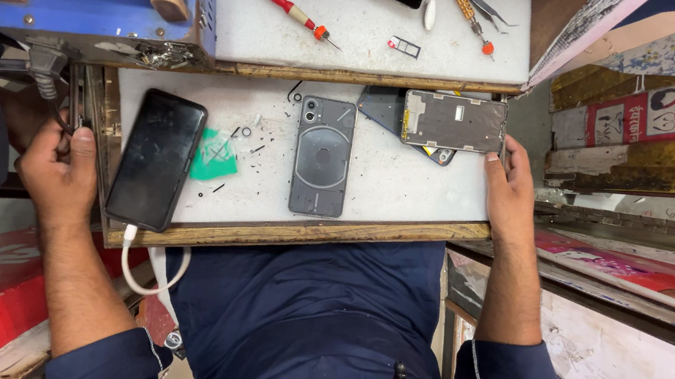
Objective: The person assembles a smartphone by placing a circular back component onto the phone body, then attaching a clear back cover. They handle small screws and a plastic pry tool, organizing parts on the workbench. The person also briefly handles a separate phone and a white box.
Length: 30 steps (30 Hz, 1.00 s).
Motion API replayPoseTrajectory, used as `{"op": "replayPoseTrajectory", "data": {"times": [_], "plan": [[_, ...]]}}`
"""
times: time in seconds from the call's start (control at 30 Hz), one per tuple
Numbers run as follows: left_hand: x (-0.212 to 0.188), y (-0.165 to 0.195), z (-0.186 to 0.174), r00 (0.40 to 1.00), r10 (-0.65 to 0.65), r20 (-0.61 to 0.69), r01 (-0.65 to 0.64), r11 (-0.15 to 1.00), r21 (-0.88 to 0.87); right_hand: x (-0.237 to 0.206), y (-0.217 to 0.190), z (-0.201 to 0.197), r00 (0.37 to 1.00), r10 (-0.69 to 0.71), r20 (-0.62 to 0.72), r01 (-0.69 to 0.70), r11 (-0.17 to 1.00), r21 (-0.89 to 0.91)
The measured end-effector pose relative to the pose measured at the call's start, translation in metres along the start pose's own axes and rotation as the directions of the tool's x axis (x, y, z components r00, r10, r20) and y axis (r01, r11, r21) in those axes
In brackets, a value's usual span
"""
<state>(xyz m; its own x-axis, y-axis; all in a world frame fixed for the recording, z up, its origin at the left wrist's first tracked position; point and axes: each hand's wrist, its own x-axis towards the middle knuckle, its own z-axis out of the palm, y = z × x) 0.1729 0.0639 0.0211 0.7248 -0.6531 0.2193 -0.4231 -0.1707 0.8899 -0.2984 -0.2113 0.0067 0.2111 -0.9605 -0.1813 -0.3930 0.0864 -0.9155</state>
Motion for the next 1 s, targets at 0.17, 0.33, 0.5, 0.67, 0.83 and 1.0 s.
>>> {"op": "replayPoseTrajectory", "data": {"times": [0.17,0.33,0.5,0.67,0.83,1.0], "plan": [[-0.006,0.009,-0.007,1.0,-0.012,0.018,0.012,0.999,-0.035,-0.001,0.001,0.0,0.999,0.044,-0.019,-0.045,0.999,-0.009],[-0.002,0.011,-0.003,0.951,-0.307,-0.042,0.307,0.915,0.263,0.002,0.003,0.0,1.0,-0.014,0.009,0.014,0.999,0.043],[-0.002,0.006,0.005,0.855,-0.481,-0.194,0.506,0.69,0.519,0.0,0.005,-0.002,1.0,-0.003,-0.013,0.003,1.0,0.005],[0.004,0.008,0.005,0.86,-0.509,0.022,0.506,0.848,-0.154,0.001,0.005,-0.001,1.0,-0.005,-0.006,0.005,0.999,0.042],[0.012,0.012,0.005,0.834,-0.543,0.095,0.539,0.766,-0.351,0.002,0.008,-0.004,0.998,0.062,0.018,-0.064,0.987,0.149],[0.016,0.018,0.001,0.829,-0.546,0.119,0.553,0.768,-0.323,0.002,0.015,-0.002,0.999,0.004,0.036,-0.01,0.985,0.171]]}}
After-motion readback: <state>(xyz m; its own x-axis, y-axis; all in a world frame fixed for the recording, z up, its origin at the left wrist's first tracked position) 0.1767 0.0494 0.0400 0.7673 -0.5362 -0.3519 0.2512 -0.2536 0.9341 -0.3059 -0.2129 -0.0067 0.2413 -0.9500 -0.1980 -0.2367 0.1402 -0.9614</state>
